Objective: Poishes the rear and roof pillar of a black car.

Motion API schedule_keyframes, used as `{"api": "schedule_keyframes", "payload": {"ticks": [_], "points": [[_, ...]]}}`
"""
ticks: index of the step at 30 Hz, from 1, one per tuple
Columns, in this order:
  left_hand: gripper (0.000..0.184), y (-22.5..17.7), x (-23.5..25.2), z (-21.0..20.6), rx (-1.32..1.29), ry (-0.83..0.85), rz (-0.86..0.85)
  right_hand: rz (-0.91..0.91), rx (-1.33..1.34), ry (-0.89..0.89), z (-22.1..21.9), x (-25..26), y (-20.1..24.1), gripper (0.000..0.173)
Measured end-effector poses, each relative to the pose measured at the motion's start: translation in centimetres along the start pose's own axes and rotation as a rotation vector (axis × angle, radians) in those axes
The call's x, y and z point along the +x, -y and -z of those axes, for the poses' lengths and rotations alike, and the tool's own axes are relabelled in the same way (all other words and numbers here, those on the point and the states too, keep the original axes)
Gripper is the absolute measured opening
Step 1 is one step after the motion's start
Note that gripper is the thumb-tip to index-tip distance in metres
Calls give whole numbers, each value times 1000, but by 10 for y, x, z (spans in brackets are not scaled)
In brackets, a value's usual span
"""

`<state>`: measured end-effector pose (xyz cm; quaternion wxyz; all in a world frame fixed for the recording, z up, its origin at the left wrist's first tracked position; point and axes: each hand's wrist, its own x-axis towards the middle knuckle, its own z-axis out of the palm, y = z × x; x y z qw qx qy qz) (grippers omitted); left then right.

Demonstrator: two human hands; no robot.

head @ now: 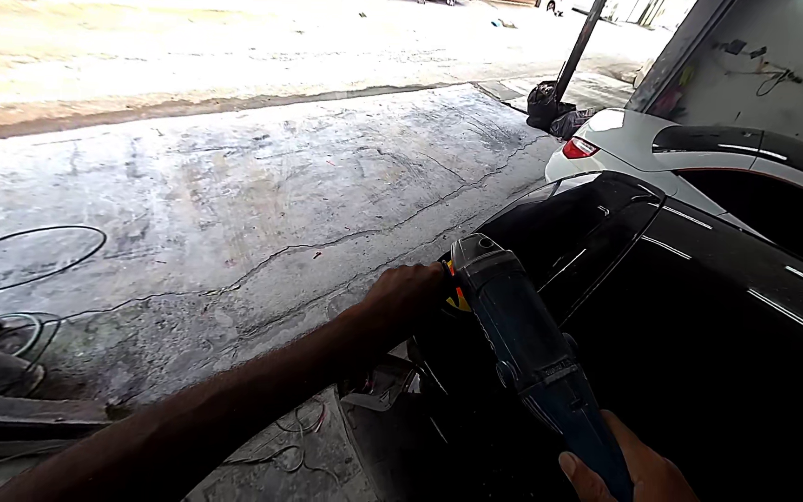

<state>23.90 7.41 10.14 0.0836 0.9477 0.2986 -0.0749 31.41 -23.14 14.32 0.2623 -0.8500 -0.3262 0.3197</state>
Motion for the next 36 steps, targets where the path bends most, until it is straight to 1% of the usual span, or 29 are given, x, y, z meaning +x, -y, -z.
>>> {"api": "schedule_keyframes", "payload": {"ticks": [8,15,19,28,36], "points": [[25,2,25,4,-2,-9,21,22,-36,22,16,29,1,48],[25,9,48,6,-42,-38,-31,28,-31,10,24,51,2,45],[22,8,61,11,-42,4,-19,19,-19,3,29,62,3,43],[20,1,87,21,-49,12,-59,-19,1,-22,42,79,4,41],[24,-2,116,24,-42,6,-84,-68,46,-25,52,96,6,37]]}}
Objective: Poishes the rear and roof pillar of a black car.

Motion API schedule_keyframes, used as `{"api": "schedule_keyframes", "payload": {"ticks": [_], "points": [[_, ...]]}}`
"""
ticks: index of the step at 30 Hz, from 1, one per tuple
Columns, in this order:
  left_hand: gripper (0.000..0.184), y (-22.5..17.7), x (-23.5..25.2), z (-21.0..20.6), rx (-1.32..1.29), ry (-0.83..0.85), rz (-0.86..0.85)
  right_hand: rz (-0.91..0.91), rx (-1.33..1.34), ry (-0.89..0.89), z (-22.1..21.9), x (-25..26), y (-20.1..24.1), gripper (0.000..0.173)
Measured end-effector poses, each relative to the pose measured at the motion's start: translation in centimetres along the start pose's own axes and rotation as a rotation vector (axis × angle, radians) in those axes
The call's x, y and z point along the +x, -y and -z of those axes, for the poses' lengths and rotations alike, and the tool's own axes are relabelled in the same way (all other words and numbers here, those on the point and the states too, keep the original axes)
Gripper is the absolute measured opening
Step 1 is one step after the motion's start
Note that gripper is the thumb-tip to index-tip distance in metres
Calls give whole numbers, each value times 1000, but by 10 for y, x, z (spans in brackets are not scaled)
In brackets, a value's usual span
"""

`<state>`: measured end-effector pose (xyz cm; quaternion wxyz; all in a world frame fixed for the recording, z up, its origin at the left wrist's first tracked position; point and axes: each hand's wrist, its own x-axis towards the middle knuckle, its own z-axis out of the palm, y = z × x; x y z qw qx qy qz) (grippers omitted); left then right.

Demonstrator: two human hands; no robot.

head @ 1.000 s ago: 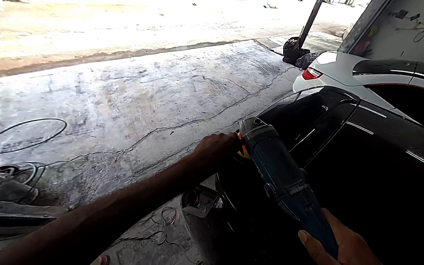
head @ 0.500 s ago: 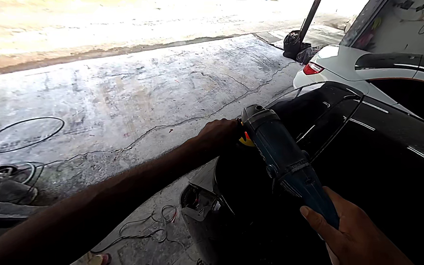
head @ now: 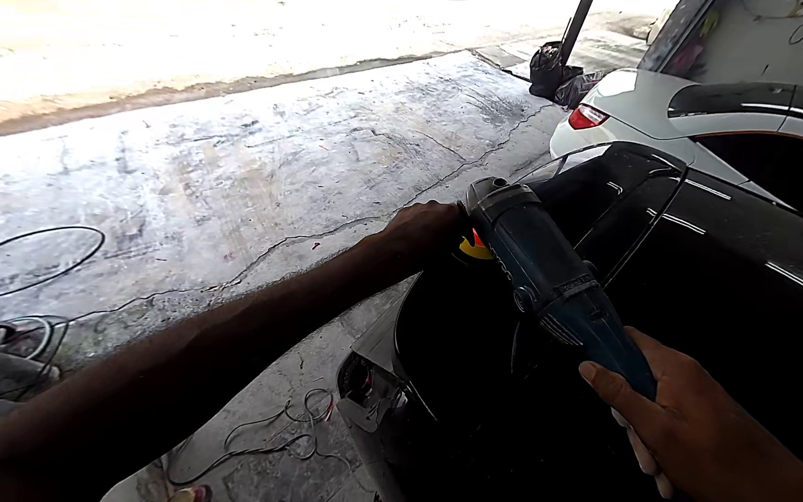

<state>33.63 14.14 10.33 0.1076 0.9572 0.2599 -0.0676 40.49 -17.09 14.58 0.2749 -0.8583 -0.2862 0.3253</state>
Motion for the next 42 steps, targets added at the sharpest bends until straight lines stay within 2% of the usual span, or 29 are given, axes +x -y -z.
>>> {"api": "schedule_keyframes", "payload": {"ticks": [22,42], "points": [[25,-9,86,14,30,-35,-170,-56,61,-72,35,46,11,32],[11,-33,171,30,63,-52,-290,-110,116,-147,70,93,21,27]]}}
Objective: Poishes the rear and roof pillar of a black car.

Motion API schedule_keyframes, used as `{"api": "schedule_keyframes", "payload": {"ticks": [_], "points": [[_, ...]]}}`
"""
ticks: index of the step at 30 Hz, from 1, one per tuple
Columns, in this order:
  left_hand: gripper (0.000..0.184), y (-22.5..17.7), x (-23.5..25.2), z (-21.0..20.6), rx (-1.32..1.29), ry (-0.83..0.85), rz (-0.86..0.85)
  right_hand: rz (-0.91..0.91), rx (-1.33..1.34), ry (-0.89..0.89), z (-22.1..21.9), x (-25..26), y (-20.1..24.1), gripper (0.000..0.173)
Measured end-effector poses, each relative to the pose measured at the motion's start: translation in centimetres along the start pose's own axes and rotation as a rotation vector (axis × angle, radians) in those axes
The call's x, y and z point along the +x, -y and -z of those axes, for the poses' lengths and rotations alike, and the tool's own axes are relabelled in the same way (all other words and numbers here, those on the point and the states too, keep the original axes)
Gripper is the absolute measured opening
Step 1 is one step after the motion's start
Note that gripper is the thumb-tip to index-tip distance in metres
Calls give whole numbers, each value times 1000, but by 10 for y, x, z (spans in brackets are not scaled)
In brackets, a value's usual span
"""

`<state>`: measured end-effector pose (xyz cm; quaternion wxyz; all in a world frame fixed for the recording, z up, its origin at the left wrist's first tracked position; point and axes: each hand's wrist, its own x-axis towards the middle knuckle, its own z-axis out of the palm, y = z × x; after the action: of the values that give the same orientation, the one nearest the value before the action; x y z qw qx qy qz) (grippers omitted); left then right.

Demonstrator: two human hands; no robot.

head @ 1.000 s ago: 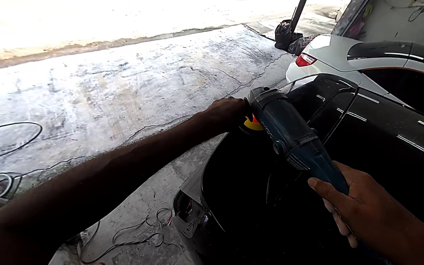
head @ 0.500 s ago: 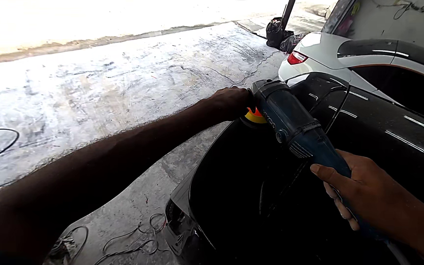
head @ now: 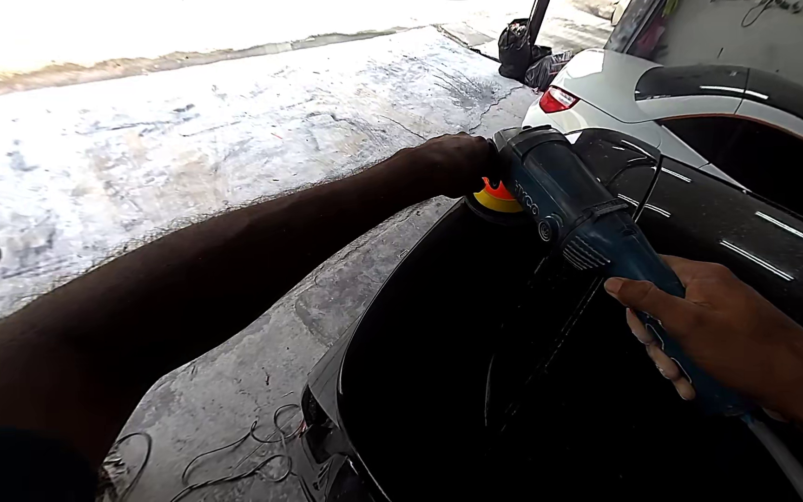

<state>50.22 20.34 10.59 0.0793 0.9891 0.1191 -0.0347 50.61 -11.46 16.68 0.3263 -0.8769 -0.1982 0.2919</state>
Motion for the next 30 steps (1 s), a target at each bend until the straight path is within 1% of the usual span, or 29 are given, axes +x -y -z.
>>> {"api": "schedule_keyframes", "payload": {"ticks": [4,11,15,21,26,28,30], "points": [[16,2,16,2,15,-1,-32,-1,-5,-19,3,9,3,28],[13,5,50,6,17,19,-92,-21,-7,-51,12,29,5,32],[13,0,70,9,17,24,-83,-44,1,-72,16,33,8,32],[12,-3,102,12,52,10,-133,-51,29,-102,28,58,4,35],[12,-6,129,14,45,28,-130,-37,39,-115,36,72,-1,36],[14,-9,138,16,57,37,-148,-84,18,-140,39,73,2,36],[14,-12,150,17,71,32,-163,-203,-53,-111,42,70,15,35]]}}
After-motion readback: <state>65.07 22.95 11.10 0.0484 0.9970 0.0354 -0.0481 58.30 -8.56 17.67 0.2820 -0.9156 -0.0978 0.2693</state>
